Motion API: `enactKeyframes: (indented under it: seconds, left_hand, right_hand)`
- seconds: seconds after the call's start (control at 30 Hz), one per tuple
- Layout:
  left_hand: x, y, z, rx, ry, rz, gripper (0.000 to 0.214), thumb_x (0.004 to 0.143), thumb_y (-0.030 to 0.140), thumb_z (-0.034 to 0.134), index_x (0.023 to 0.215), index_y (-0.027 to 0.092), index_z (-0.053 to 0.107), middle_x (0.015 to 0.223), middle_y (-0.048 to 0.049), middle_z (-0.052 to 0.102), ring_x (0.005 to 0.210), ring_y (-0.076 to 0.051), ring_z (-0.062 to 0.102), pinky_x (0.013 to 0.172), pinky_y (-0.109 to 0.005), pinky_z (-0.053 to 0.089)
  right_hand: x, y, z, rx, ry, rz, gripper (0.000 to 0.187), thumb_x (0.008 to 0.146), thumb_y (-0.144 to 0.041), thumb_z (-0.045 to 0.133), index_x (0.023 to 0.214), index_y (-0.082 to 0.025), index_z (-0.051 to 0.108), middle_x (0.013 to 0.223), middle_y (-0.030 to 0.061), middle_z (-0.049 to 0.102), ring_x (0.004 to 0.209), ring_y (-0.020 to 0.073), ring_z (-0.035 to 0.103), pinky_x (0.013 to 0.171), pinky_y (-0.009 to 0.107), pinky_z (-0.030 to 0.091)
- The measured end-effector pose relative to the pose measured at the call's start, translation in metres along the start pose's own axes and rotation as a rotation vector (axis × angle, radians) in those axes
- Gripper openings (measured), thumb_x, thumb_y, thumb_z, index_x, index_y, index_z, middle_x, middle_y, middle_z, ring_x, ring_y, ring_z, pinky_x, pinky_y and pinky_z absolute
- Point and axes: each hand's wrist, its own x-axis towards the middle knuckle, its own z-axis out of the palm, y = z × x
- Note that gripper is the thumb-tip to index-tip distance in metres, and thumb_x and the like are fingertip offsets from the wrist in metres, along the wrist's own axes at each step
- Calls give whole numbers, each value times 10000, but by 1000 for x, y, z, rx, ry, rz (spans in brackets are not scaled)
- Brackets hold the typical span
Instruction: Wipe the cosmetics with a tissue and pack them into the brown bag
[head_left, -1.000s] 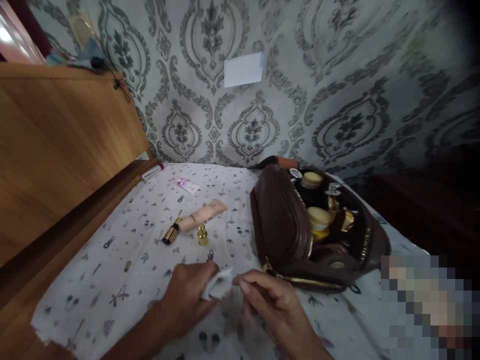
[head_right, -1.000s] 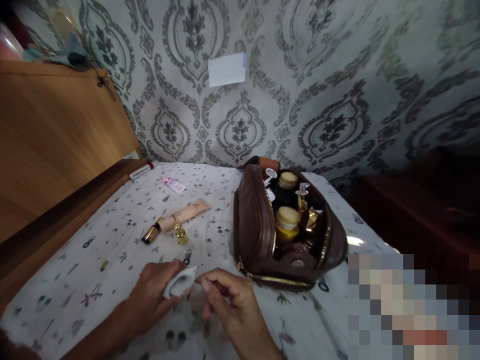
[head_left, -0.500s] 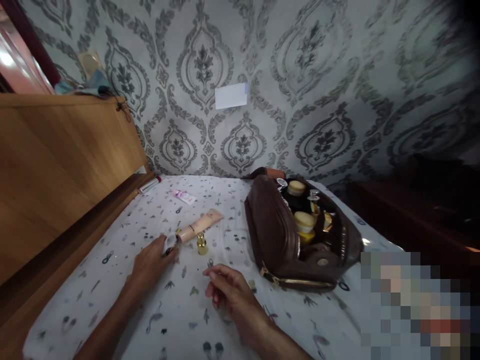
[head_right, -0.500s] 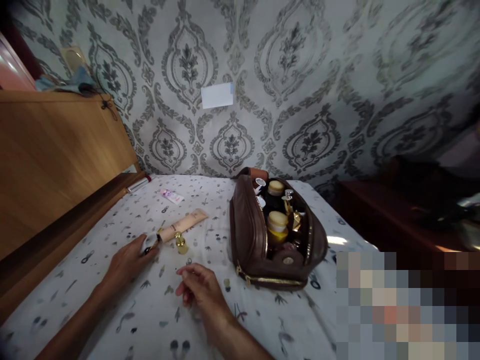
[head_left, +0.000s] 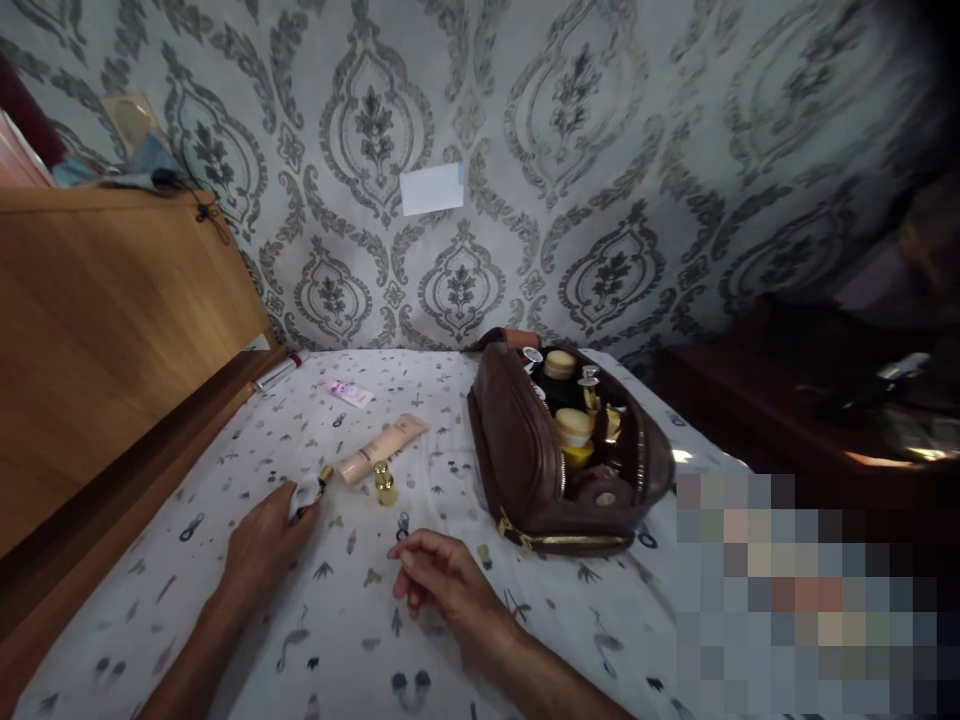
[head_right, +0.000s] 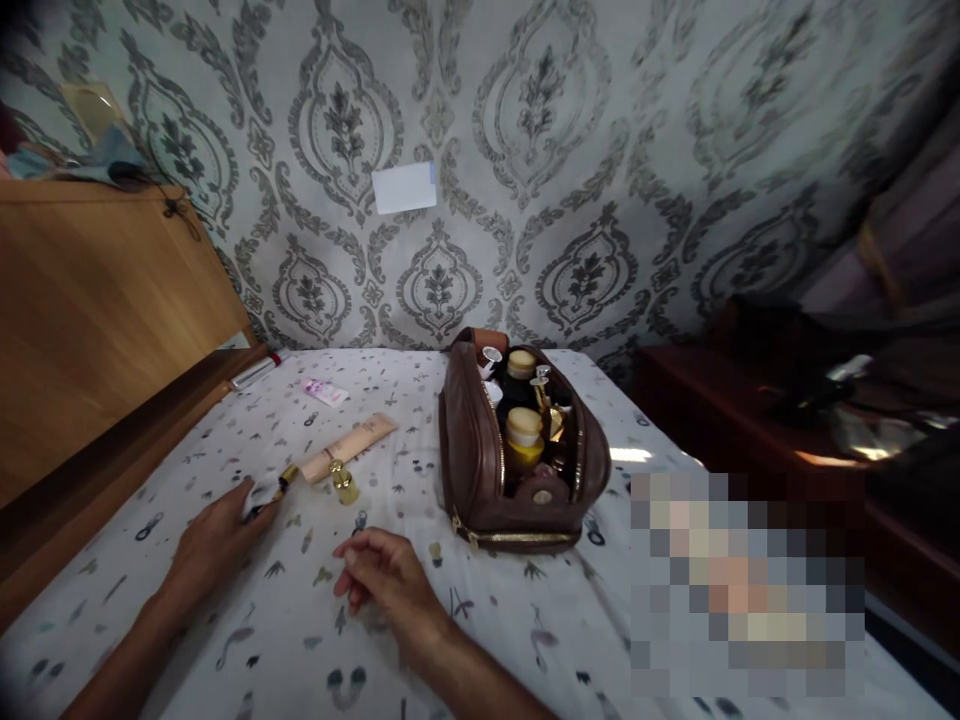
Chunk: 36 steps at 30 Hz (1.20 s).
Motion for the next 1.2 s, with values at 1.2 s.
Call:
enactKeyframes:
  seconds: [1.2]
  left_hand:
    - [221, 56, -9, 638, 24, 541, 417, 898, 119, 334, 1210, 83, 608, 1241, -179, 632, 1175, -335, 541, 921, -384, 444]
  right_hand:
    - [27, 34, -19, 184, -84, 118, 723, 296, -649, 859, 759, -112, 720, 684, 8, 673, 599, 79, 581, 609, 204, 402]
